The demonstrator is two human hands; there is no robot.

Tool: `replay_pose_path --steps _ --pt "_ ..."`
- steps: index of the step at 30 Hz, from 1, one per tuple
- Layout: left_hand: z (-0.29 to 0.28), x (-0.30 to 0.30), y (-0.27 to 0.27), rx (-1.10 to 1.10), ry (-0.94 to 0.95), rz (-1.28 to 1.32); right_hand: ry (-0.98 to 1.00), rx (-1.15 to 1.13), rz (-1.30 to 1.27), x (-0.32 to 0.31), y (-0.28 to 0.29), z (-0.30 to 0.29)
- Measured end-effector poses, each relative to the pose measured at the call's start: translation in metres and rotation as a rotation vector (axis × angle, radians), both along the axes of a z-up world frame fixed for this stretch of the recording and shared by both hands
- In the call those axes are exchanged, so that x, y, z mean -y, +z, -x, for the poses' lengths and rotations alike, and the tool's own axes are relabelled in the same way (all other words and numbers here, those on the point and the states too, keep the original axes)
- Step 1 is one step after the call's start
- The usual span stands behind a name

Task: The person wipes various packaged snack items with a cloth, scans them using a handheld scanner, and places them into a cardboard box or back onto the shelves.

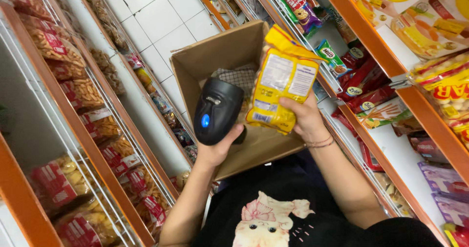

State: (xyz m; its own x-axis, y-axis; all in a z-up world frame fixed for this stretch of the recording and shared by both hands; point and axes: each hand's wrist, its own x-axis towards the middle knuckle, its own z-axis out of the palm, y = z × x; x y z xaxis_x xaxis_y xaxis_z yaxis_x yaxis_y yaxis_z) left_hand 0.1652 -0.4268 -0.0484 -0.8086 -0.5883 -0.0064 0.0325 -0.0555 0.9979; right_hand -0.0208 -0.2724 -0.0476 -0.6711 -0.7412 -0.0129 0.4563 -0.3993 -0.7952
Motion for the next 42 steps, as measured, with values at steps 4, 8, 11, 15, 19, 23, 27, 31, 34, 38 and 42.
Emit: replay_pose_path --steps 4,8,11,15,19,23,27,31,34,38,42 --pt "0.0 -0.012 0.04 0.018 0.006 0.215 -0.07 0.067 0.101 0.002 0.007 0.01" --pt "0.007 -0.033 0.052 -0.086 -0.08 0.494 -0.144 0.033 0.095 0.0 0.003 0.019" --pt "0.01 -0.044 0.05 -0.038 -0.083 0.391 -0.199 0.027 0.07 -0.002 -0.003 0.023" --pt "0.011 -0.049 0.049 -0.039 -0.106 0.39 -0.264 0.01 0.046 -0.004 -0.007 0.025" --pt "0.012 -0.048 0.05 -0.073 -0.12 0.391 -0.271 -0.035 0.079 -0.005 -0.003 0.024" --pt "0.013 -0.05 0.044 -0.064 -0.116 0.352 -0.285 -0.059 0.069 -0.005 0.0 0.023" --pt "0.013 -0.057 0.024 -0.089 -0.032 0.1 -0.274 -0.062 0.077 -0.004 0.007 0.018" --pt "0.038 -0.062 -0.005 -0.158 0.111 -0.32 -0.274 -0.036 0.09 -0.001 0.012 0.006" --pt "0.058 -0.055 -0.013 -0.148 0.21 -0.118 -0.282 0.005 0.13 0.002 0.012 -0.007" --pt "0.07 -0.056 -0.006 -0.143 0.3 -0.278 -0.288 0.011 0.153 0.0 0.004 -0.016" --pt "0.063 -0.05 0.002 -0.167 0.216 -0.376 -0.23 0.029 0.073 -0.01 0.004 -0.008"
